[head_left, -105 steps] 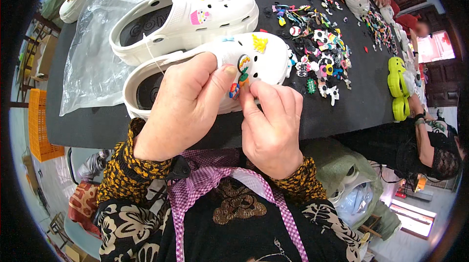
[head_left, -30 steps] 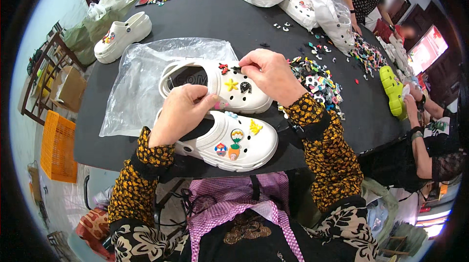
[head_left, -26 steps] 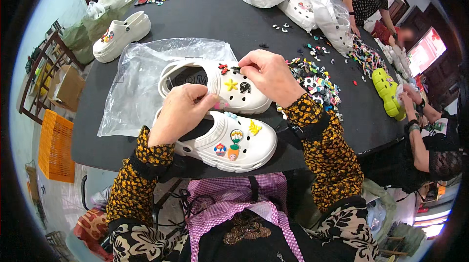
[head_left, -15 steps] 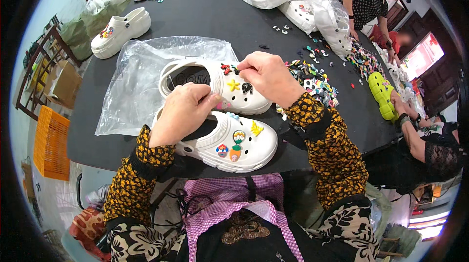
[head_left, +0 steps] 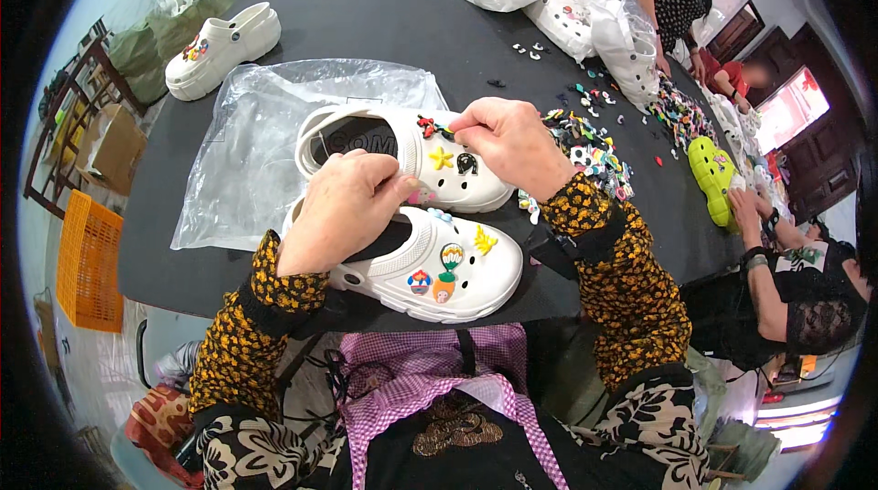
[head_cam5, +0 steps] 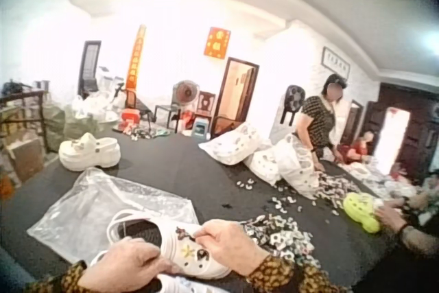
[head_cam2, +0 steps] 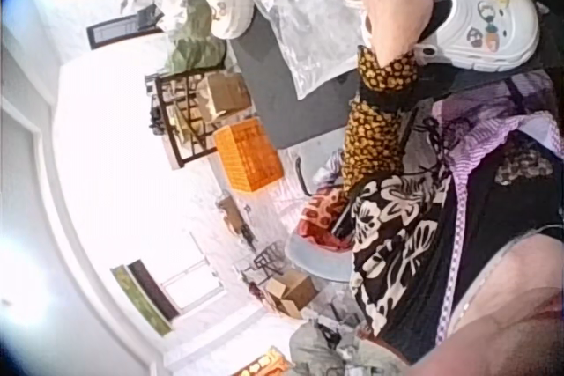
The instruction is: Decorate clog-style shoes by inserting plastic charms into the holes.
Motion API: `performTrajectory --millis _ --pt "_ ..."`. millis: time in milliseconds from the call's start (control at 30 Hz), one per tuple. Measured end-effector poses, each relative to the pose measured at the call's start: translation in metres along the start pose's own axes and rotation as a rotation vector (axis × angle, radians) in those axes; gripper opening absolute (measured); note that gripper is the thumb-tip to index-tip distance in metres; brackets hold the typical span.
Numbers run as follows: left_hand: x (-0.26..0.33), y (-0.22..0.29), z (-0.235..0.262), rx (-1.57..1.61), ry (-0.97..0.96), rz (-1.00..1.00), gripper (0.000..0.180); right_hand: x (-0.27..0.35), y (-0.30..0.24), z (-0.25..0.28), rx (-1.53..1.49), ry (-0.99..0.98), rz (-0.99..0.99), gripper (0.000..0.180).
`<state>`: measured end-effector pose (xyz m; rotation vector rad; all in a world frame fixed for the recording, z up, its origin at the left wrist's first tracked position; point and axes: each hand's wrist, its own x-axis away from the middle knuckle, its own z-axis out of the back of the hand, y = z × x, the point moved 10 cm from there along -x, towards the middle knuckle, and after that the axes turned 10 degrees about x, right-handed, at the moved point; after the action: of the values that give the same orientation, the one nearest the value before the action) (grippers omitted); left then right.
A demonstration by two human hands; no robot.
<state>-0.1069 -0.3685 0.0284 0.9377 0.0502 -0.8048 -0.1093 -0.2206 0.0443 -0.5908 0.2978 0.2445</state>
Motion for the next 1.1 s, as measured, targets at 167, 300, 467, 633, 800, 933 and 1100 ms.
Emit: performTrajectory --millis 167,300,467,633,800,933,1100 --pt "-0.004 -0.001 -0.003 0.021 -0.034 0.031 0.031 0.002 -0.001 0.007 0.103 0.12 0.132 0.011" --pt "-0.002 -0.002 -0.001 -0.039 0.031 -0.011 0.029 -0.001 0.039 0.029 -0.083 0.164 -0.091 0.009" --pt "-0.002 -0.005 -0.004 -0.032 0.006 0.088 0.031 0.003 0.126 0.065 0.205 0.25 -0.297 0.015" --pt "0.0 -0.004 -0.003 -0.043 0.029 0.017 0.029 0.013 0.175 0.066 0.334 0.323 -0.348 0.02" --pt "-0.001 -0.007 -0.005 -0.044 0.006 0.062 0.027 -0.001 0.16 0.008 0.343 0.031 -0.169 0.019" --pt "-0.002 -0.008 -0.005 -0.002 0.013 0.116 0.032 -0.002 0.158 -0.024 0.503 -0.141 -0.178 0.027" --pt "-0.001 -0.004 -0.002 -0.033 0.012 0.056 0.03 -0.001 0.174 -0.018 0.461 -0.18 -0.233 0.023"
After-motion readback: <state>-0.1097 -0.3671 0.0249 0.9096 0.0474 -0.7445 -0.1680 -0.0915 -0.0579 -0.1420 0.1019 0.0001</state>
